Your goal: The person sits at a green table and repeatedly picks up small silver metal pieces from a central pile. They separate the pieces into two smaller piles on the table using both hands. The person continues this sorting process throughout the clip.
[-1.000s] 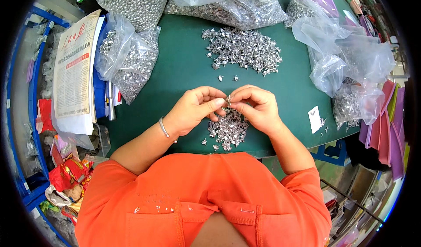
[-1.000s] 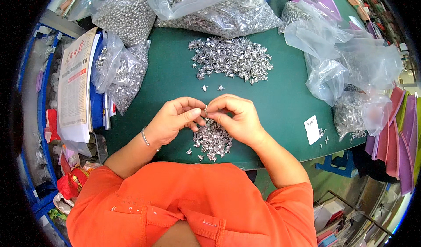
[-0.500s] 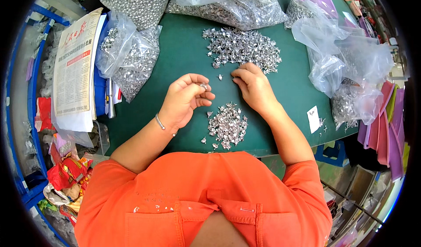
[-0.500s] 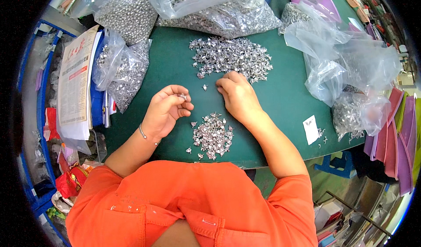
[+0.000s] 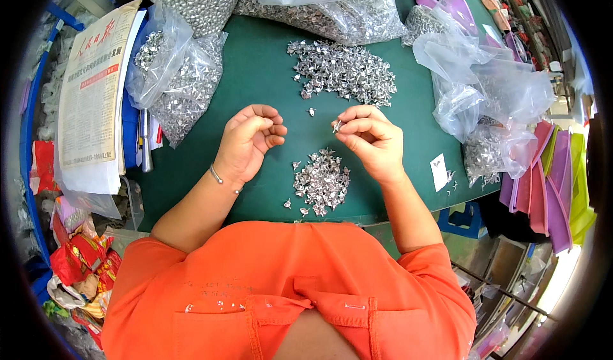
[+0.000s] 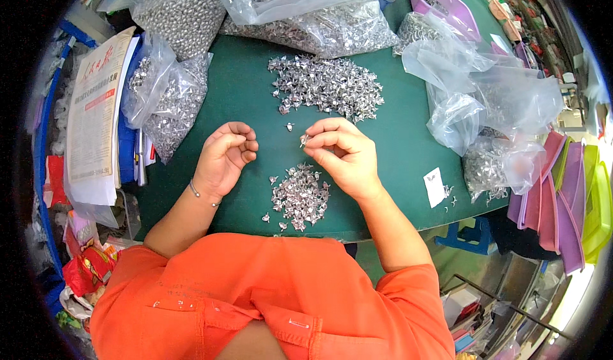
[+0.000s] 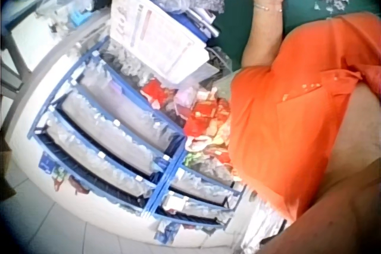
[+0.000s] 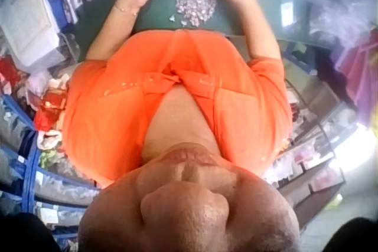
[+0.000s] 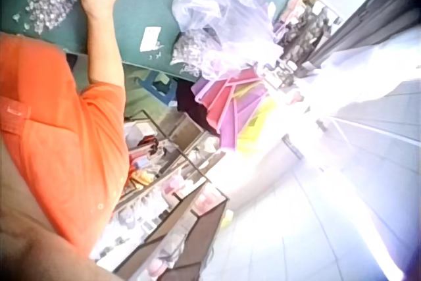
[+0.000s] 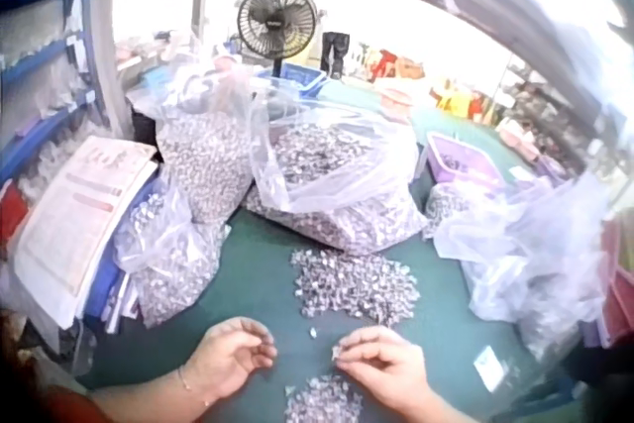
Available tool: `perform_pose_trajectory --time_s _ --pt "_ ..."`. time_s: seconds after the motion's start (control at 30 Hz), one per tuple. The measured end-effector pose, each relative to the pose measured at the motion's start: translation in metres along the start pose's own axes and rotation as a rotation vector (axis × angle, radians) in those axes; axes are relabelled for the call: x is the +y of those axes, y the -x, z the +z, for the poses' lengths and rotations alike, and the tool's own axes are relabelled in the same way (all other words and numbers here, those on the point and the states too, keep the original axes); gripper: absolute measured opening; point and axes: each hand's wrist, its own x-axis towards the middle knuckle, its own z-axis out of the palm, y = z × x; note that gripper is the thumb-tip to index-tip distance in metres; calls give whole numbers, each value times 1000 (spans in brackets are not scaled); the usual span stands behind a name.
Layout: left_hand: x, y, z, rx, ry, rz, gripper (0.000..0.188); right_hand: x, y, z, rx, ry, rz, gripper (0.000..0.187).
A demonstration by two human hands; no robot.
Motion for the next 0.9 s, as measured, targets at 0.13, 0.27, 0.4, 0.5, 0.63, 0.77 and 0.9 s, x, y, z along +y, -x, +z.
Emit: perform_pose_trajectory --time_s 0.13,0.27,0.4,0.5,0.63,0.77,0.9 --pt "-1 2 2 -5 23 -14 13 -3 2 2 -6 -6 -35 15" --pt "0 3 2 -20 16 -15 14 -8 4 2 -9 -9 -38 15" --pt "-1 6 8 -93 -2 -92 16 -10 4 7 7 -17 -68 16" --pt "-3 7 8 -146 -4 -170 18 -10 5 12 35 88 -126 18" --pt "-6 8 8 -262 108 -308 26 -27 -7 31 -255 369 -263 21" --pt "3 8 10 -142 56 -314 27 -5 -31 19 -12 645 -173 10" --pt "6 0 -1 -63 95 -195 24 26 -41 27 -38 909 -194 12"
